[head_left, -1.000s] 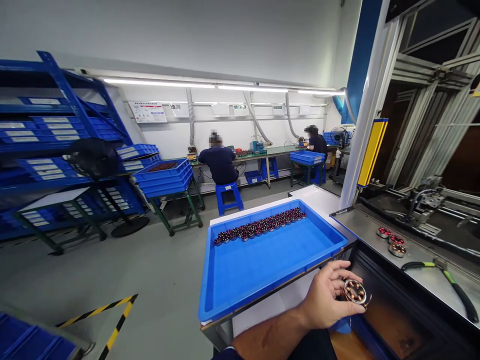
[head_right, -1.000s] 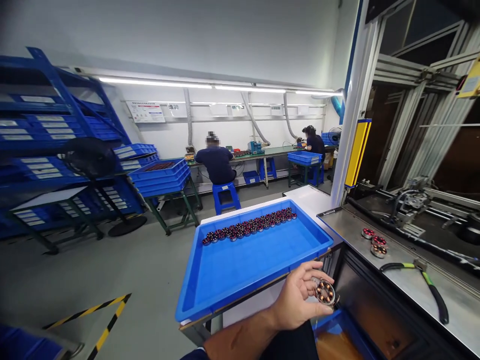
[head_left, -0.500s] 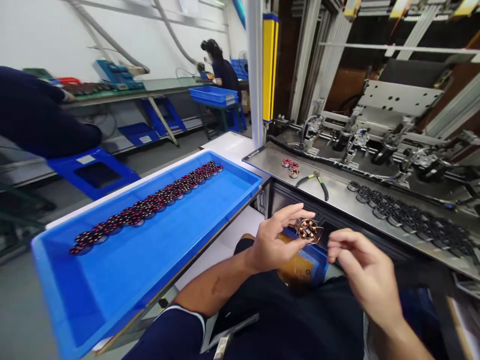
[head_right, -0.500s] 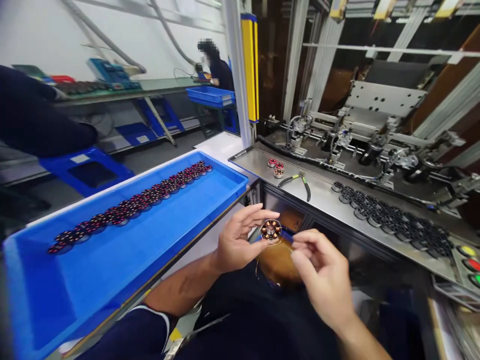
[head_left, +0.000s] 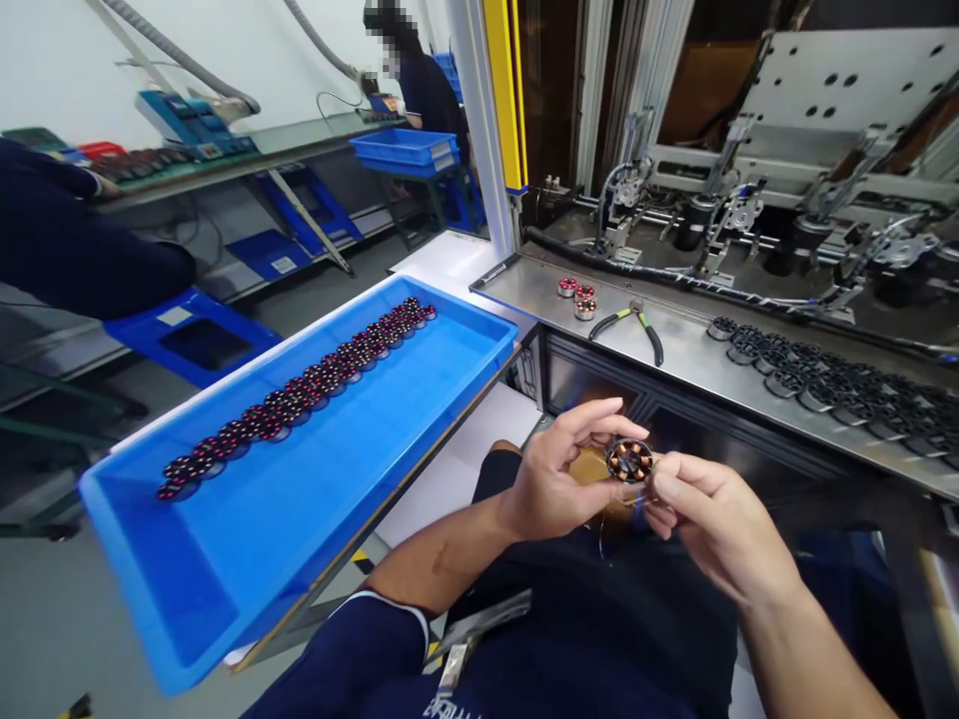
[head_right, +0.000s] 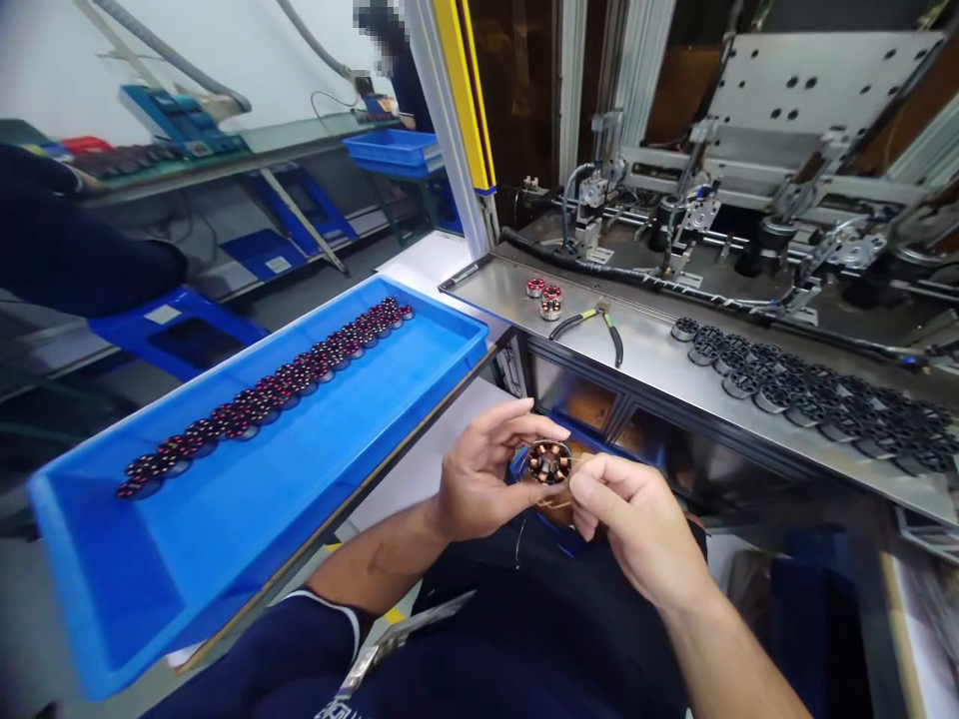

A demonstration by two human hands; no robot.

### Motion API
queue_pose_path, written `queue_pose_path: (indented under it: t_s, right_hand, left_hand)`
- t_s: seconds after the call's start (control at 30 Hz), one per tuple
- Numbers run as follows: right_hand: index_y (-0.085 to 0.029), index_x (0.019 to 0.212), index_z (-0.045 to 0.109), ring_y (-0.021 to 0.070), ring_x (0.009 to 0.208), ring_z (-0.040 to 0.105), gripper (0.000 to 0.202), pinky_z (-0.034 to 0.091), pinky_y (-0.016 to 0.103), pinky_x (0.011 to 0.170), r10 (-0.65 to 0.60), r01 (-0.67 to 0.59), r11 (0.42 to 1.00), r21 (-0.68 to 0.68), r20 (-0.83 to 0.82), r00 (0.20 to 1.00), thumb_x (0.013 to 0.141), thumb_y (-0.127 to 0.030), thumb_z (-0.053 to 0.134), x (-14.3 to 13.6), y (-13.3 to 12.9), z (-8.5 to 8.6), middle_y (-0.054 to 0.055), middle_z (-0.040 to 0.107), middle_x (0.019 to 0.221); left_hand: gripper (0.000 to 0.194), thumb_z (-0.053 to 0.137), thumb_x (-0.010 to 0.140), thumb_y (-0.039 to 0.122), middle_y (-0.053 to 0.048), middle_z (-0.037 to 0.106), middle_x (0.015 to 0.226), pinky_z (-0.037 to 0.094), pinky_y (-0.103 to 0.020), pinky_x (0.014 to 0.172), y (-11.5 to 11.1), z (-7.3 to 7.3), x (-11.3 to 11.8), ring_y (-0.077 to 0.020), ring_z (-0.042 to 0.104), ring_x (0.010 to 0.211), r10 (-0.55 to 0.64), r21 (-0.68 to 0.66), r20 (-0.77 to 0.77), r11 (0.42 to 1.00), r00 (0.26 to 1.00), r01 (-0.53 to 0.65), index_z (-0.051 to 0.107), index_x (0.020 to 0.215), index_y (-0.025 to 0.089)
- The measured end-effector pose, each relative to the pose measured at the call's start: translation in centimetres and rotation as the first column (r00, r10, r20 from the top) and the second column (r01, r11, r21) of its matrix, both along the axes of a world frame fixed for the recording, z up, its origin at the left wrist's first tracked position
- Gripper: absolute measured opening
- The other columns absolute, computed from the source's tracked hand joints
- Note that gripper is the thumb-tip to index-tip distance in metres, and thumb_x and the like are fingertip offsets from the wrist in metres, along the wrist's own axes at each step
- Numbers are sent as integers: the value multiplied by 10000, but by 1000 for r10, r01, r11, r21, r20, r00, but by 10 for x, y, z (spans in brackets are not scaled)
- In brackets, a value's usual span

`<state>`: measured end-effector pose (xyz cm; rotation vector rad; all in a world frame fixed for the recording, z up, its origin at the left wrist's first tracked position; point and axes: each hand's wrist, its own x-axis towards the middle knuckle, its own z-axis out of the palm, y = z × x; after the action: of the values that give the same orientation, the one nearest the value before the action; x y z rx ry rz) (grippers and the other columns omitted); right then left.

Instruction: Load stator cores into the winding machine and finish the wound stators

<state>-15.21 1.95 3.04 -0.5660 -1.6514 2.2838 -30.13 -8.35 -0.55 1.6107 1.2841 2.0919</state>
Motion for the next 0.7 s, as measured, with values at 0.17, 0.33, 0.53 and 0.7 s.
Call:
queue_pose_path:
  t_s: [0.17, 0.33, 0.53, 0.7]
  right_hand:
    - [-164, 637, 600, 98, 523, 444, 373, 332, 247, 501, 91, -96, 991, -96, -49, 995, 788, -449, 789, 13, 11, -8, -11, 514, 586]
    - [-168, 703, 649, 103, 558, 472, 335, 378, 248, 554, -87, 87, 995, 39, 12, 996, 799, -458, 785, 14, -6, -13, -12, 540, 584]
    - [-163, 612, 617, 87, 506, 437, 326, 358, 228, 487, -77, 57, 973, -225, -84, 993, 793, -371, 792, 13, -4, -15, -24, 483, 564]
    - [-155, 662, 706, 109, 526, 535, 230, 429, 245, 502, 181, -195, 977, -91, -142, 973, 779, -326, 806, 27, 14, -41, 17, 584, 627]
  left_hand:
    - [802, 843, 726, 129, -99, 736, 1136, 587, -229, 864, 1, 1, 4, -162, 726, 986, -68, -18, 77, 997, 995, 70, 450, 1419, 221]
    - [777, 765, 770, 58, -94, 736, 1155, 585, -251, 890, 3, 3, 7, -170, 718, 1017, 56, 35, -125, 998, 991, -52, 435, 1455, 220]
    - [798, 772, 768, 62, -99, 736, 1169, 593, -252, 891, 5, 6, 10, -171, 721, 1014, 55, 61, -143, 997, 988, -47, 422, 1467, 220]
    - [853, 834, 736, 127, -99, 726, 1176, 593, -241, 871, 4, 5, 10, -151, 730, 948, -75, -55, 101, 995, 992, 80, 396, 1459, 237]
